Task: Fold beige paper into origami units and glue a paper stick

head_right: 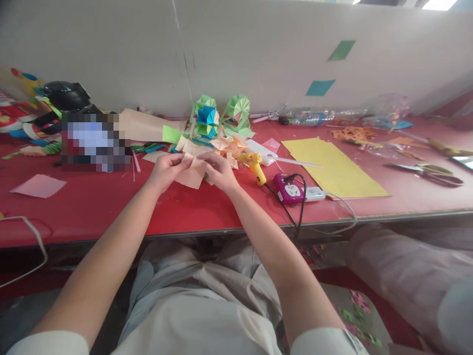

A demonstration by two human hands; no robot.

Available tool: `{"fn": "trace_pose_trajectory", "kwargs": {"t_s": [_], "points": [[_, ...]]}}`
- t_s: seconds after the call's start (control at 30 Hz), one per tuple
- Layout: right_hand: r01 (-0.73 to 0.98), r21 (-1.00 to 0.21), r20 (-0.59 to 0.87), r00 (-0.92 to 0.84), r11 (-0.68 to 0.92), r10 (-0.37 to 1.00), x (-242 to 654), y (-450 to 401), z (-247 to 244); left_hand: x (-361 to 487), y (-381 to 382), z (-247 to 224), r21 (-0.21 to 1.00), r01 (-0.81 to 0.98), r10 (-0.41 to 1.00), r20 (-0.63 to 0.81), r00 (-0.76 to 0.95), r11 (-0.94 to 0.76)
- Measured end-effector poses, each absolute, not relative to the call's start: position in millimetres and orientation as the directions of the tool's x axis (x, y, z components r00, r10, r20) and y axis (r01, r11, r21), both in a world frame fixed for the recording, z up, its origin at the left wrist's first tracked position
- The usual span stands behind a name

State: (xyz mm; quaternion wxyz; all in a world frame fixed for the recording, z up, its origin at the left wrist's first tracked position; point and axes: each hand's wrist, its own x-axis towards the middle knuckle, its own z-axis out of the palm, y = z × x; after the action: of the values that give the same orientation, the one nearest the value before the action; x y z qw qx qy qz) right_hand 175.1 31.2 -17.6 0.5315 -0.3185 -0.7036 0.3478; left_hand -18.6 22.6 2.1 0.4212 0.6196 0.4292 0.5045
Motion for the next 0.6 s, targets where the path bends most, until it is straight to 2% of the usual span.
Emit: {"fn": "trace_pose_trajectory", "kwargs": {"t_s": [0.1,0.23,0.4,0.6], "points": [[0.023,-0.886,0.453,-0.171,0.464,0.875,173.4,27.5,-13.3,-16.2,22.3,1.4,0.936,0.15,0.938,0.291,0.186,-0.32],[0.026,-0.906,0.41,-0.183,0.422,0.893,172.2,25.3,-11.7,-10.8,21.3,2.6,0.916,0.178,0.912,0.304,0.276,-0.359],[0.008,-0.931,0.359,-0.181,0.366,0.916,173.8,28.1,-13.2,-9.2,18.6,5.6,0.925,0.193,0.925,0.272,0.266,-0.328],[-0.108,-0.945,0.321,-0.142,0.307,0.936,174.4,33.1,-14.1,-16.4,18.8,5.1,0.919,0.215,0.926,0.271,0.265,-0.33]]}}
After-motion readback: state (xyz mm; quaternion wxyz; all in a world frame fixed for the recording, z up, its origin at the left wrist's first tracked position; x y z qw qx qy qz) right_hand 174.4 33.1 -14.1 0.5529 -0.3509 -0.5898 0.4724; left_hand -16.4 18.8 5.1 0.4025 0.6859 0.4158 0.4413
